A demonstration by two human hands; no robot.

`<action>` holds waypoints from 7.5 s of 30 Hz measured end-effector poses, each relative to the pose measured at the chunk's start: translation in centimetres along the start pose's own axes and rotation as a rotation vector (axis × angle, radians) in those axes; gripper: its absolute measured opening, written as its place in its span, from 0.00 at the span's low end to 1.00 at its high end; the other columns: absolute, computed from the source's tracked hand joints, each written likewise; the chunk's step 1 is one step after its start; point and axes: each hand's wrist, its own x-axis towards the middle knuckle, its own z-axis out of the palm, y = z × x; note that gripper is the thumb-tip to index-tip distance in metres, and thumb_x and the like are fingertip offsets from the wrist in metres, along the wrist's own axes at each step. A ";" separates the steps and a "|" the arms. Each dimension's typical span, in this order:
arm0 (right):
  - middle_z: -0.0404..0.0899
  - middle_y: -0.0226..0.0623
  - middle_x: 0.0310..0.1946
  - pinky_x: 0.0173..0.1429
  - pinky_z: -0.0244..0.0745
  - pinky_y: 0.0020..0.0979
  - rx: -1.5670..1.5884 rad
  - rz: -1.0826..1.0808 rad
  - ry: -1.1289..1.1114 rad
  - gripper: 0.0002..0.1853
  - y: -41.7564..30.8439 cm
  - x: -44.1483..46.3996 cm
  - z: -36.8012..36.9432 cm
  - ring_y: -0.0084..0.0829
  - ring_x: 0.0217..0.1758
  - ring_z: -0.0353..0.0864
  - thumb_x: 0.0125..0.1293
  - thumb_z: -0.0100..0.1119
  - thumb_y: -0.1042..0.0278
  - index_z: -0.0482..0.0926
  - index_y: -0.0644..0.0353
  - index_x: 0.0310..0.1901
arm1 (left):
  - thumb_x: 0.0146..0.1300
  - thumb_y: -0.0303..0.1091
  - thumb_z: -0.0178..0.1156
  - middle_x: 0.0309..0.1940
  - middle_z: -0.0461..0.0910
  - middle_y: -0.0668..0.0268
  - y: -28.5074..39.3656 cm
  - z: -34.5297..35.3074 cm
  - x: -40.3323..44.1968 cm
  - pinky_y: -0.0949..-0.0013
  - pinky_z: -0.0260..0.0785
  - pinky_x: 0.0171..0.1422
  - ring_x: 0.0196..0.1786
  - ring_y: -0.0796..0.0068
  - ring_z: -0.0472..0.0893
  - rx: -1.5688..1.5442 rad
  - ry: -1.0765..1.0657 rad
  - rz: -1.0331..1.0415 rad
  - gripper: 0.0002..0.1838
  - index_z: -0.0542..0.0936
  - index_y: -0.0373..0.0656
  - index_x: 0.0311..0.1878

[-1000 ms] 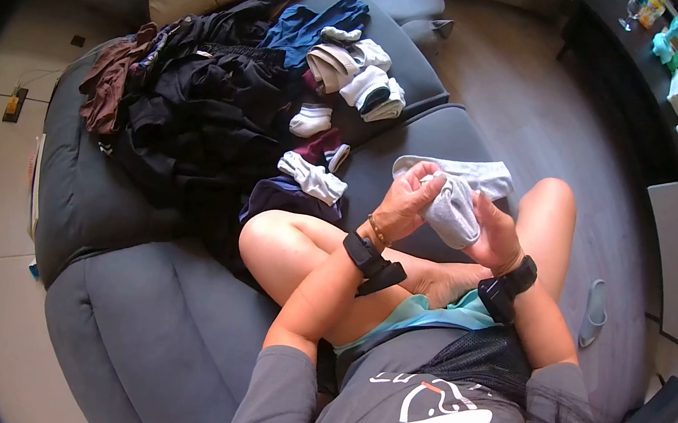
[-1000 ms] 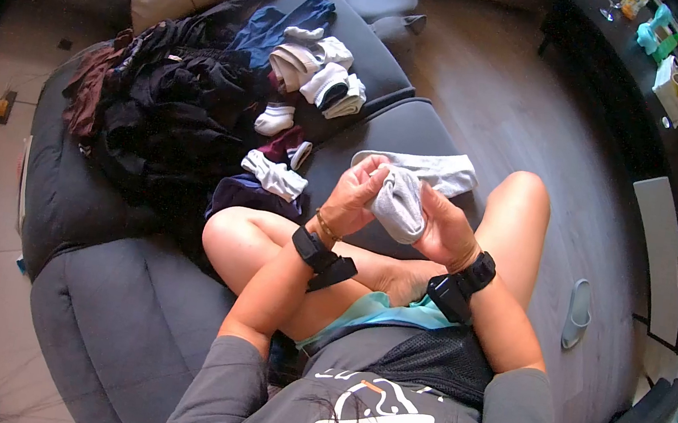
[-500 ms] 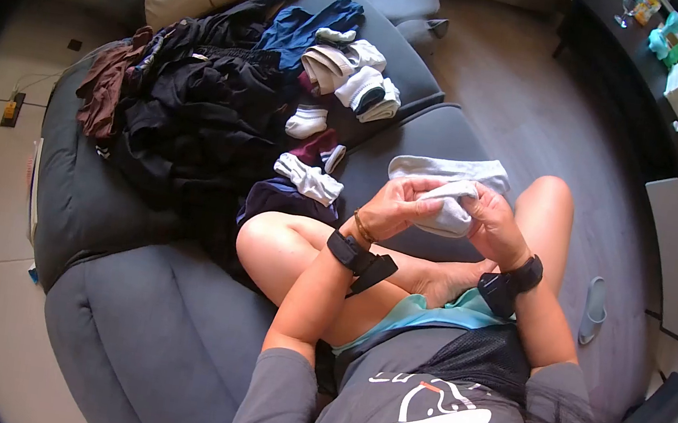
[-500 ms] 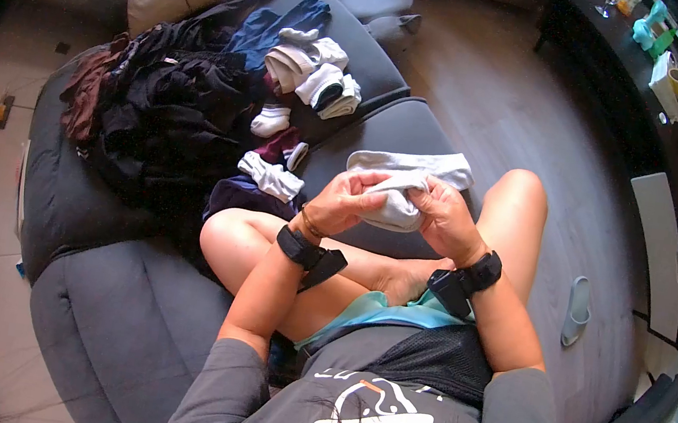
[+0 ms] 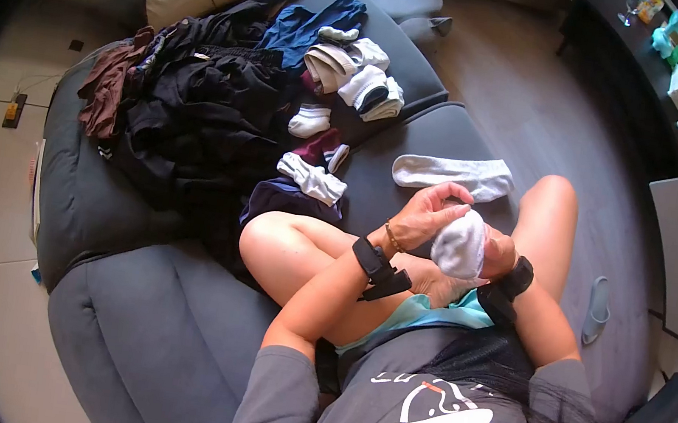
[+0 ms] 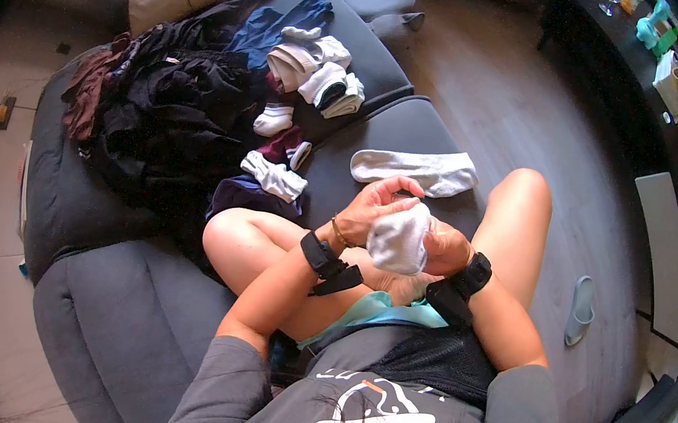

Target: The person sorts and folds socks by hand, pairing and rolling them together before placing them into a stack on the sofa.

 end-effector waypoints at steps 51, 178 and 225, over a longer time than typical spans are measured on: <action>0.76 0.30 0.53 0.57 0.68 0.29 -0.031 -0.192 0.364 0.20 -2.9 0.4 -1.6 0.24 0.54 0.75 0.72 0.45 0.60 0.67 0.60 0.61 | 0.67 0.32 0.55 0.40 0.79 0.67 0.3 -1.5 -1.0 0.75 0.75 0.46 0.38 0.81 0.79 0.074 0.195 0.228 0.12 0.74 0.38 0.51; 0.78 0.26 0.36 0.49 0.75 0.24 -0.936 -0.225 0.611 0.10 -9.4 -2.4 -0.2 0.17 0.39 0.76 0.66 0.59 0.64 0.77 0.63 0.39 | 0.69 0.44 0.52 0.27 0.77 0.73 7.6 -3.3 -2.0 0.79 0.70 0.32 0.27 0.85 0.75 0.225 0.649 0.269 0.12 0.72 0.45 0.40; 0.75 0.33 0.39 0.49 0.72 0.28 -1.140 -0.138 0.967 0.28 -6.9 -3.2 -9.7 0.24 0.45 0.72 0.52 0.70 0.64 0.71 0.66 0.53 | 0.46 0.47 0.73 0.21 0.75 0.64 1.5 -7.1 0.7 0.69 0.67 0.32 0.26 0.71 0.74 1.218 0.586 0.019 0.23 0.71 0.42 0.25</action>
